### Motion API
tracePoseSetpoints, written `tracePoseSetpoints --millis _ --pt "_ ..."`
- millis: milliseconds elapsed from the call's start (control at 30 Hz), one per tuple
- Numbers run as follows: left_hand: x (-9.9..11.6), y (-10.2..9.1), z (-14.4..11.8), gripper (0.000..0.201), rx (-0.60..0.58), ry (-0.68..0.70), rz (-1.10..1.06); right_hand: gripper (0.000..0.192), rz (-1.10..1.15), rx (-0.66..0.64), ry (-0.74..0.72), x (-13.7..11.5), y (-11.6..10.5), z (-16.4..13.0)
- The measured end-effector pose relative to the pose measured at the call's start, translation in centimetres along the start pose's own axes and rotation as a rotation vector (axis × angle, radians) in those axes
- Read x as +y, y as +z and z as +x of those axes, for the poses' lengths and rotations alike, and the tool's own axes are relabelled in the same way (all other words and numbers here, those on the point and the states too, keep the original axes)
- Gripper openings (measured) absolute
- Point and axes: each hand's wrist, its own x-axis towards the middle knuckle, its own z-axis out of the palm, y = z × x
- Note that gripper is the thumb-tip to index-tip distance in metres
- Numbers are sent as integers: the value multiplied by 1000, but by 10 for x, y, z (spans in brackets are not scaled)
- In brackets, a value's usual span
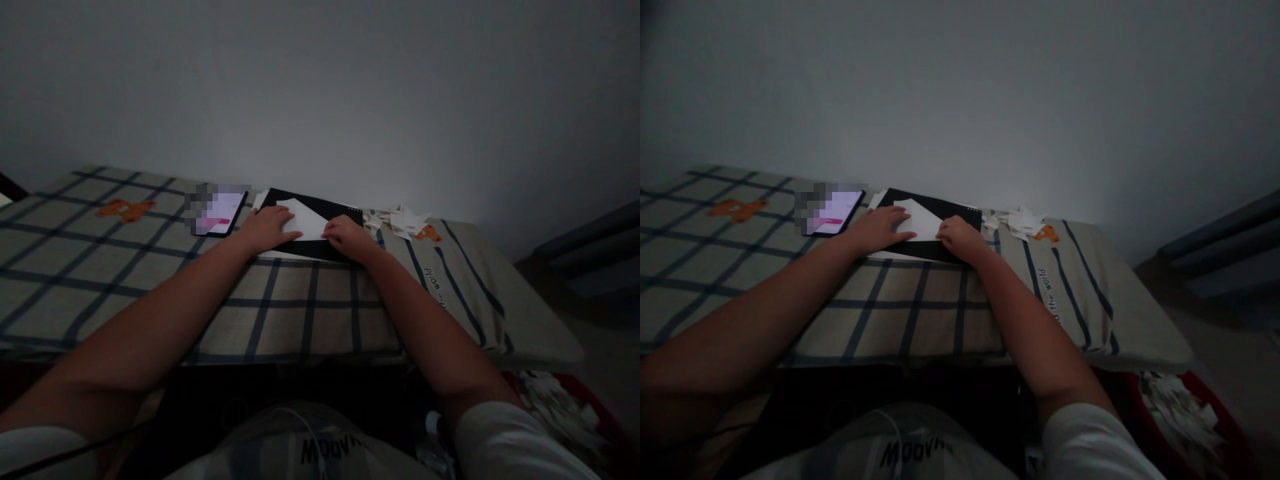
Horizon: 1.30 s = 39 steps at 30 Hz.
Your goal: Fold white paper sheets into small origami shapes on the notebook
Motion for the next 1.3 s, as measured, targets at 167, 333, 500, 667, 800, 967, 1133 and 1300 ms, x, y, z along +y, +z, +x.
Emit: tracePoseSetpoints --millis 167,333,500,667,800,967,1133,1300 --pt "0 0 0 69 -28 -30 -13 18 142 156 13 12 -4 -3" --pt "-1 -1 1 70 -44 -32 -20 13 180 200 179 22 -10 -6" --pt "0 -5 -1 69 -82 -36 -25 10 270 124 310 29 -8 -8" --pt "0 -6 -2 68 -88 -36 -30 10 363 107 411 35 -5 -10" --pt "-1 -5 -1 66 -73 -42 -59 11 399 111 430 39 -2 -10" --pt "2 -2 0 64 -46 -57 -36 11 406 117 431 39 -3 -10" --pt "4 -1 0 64 -35 -68 -8 15 475 71 431 38 -8 -12" --pt "4 -2 -1 63 -36 -64 -16 18 509 38 424 39 -10 -13"
